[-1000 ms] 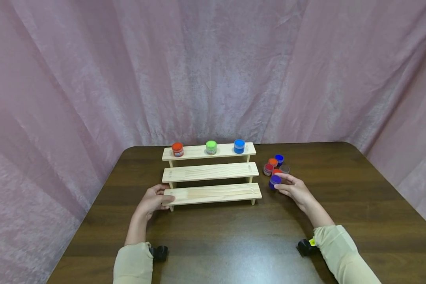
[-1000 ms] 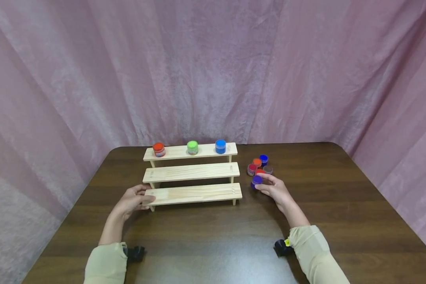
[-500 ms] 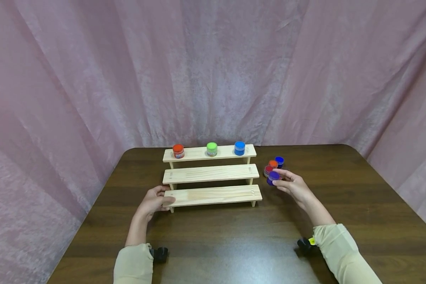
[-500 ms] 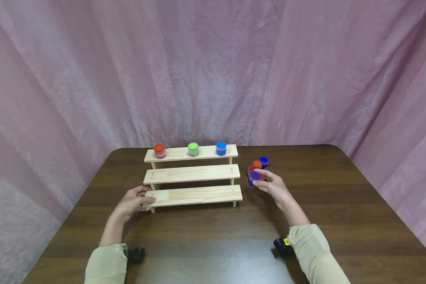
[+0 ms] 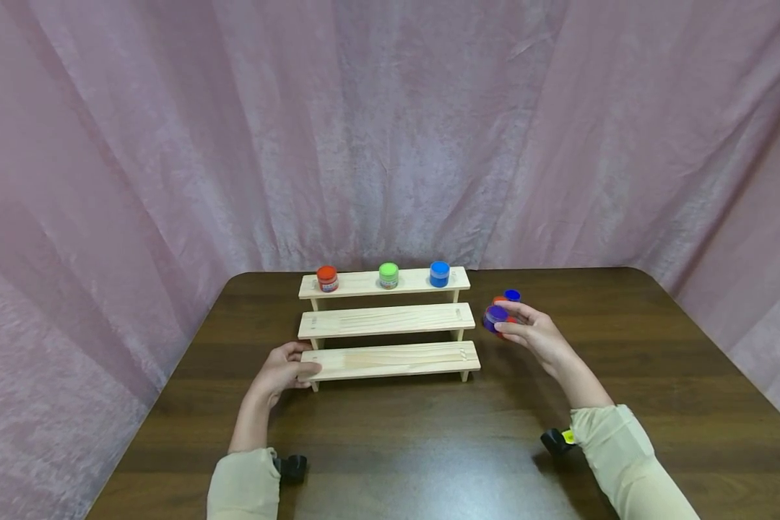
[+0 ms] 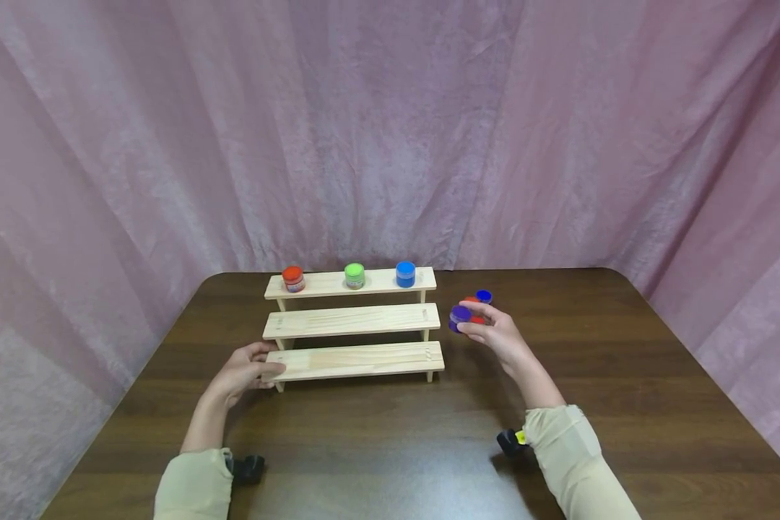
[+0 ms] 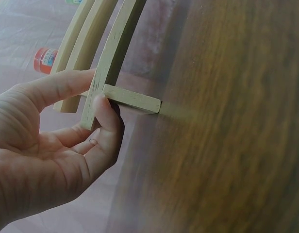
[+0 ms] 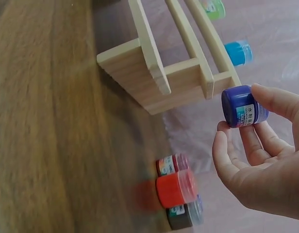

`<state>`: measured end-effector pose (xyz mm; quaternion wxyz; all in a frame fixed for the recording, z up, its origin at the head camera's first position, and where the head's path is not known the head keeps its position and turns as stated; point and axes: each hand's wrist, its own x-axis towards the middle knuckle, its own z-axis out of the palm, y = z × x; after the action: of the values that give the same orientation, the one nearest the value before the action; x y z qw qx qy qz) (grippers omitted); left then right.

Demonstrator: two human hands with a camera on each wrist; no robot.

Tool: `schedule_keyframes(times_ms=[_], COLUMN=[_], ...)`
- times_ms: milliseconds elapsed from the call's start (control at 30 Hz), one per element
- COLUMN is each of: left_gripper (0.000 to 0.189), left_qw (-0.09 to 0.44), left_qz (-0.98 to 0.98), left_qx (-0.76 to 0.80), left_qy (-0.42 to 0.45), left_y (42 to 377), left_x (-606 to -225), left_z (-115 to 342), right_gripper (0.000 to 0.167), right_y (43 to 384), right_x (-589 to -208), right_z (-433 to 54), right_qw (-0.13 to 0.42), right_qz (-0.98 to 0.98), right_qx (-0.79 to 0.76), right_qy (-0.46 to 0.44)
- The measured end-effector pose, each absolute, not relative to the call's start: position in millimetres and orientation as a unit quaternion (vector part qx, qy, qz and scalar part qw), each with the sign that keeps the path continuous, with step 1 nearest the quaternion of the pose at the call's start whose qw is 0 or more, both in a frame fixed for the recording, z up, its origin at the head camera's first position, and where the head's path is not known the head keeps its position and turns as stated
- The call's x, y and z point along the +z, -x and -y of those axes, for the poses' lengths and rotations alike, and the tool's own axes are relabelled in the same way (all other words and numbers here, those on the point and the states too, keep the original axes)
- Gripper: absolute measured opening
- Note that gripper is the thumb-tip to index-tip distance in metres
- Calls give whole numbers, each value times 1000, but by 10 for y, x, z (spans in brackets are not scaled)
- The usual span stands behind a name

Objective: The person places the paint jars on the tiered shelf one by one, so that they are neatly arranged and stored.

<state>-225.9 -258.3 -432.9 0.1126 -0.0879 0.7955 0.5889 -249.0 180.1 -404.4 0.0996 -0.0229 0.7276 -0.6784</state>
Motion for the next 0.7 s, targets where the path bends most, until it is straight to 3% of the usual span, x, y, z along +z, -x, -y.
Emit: schedule_keyframes(times_ms=[700], left_gripper=[56], left_qw=[110], left_qz=[-793], left_qx=[595], left_qy=[78], left_y=[2231], left_x=[-4301], left_z=[2570], right_gripper=[59], right_y=[2584], right_x=[-3855], right_z=[-1430], right_qw=[87], right_qz=[-733], right_qx=[-670], right_qy=[81])
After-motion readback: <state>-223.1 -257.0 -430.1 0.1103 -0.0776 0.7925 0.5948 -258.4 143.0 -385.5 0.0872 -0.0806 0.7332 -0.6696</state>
